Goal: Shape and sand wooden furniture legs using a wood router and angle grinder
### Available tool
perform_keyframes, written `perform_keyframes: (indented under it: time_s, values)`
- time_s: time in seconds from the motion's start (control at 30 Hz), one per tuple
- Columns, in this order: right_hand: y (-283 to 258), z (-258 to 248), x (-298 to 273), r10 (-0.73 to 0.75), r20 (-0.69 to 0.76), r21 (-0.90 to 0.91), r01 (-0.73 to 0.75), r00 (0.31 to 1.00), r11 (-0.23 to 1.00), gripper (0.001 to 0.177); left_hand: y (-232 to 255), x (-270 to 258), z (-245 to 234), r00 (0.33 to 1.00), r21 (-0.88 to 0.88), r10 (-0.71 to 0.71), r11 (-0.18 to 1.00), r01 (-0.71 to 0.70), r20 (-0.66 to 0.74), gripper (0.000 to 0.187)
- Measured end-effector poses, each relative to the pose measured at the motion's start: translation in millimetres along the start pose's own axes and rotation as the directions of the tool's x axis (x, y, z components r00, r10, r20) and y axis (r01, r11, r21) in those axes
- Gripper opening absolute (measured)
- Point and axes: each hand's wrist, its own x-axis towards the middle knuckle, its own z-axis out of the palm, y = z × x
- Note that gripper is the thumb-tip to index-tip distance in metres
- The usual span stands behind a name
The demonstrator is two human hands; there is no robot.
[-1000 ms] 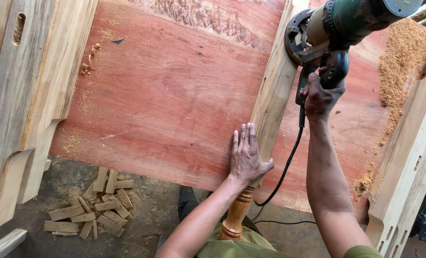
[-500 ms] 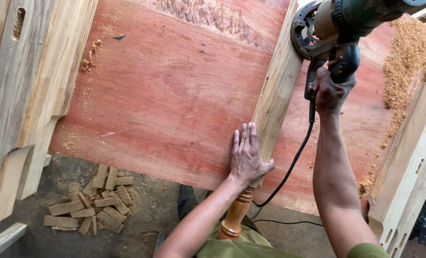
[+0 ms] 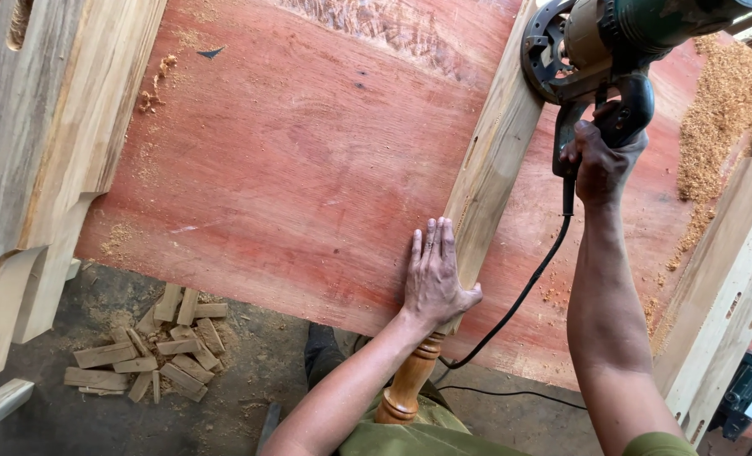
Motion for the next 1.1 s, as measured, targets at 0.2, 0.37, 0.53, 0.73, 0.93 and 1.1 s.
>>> perform_keyframes:
  time_s: [0.2,0.37,0.53,0.73,0.93,1.1]
  values:
    - [12,-2,6,-0.044,-0.003,-0.038,0.044,0.999,0.998,0.014,-1,0,2,1.0,0.015,0.007,1.0,-0.007,-0.009,0.123]
    - [7,10,7,-0.035,-0.012,0.018,0.035,0.999,0.999,0.019,0,0,1,1.0,0.007,0.003,1.0,-0.003,-0.009,0.122]
    - [6,16,9,-0.039,-0.049,0.042,0.041,0.998,0.998,0.018,0,0,0,1.0,0.007,-0.001,1.0,0.001,-0.001,0.122]
    - [4,23,13,-0.071,-0.035,0.056,0.073,0.997,0.996,0.02,-2,-1,4,1.0,-0.005,0.003,1.0,-0.003,0.0,0.122]
    - [2,27,18,-0.08,-0.057,0.05,0.083,0.995,0.995,0.019,-2,-1,4,1.0,-0.014,0.004,1.0,-0.004,-0.004,0.121]
    - [0,31,21,-0.076,-0.069,0.025,0.078,0.995,0.997,0.016,-1,-1,3,1.0,0.0,-0.003,1.0,0.003,0.002,0.122]
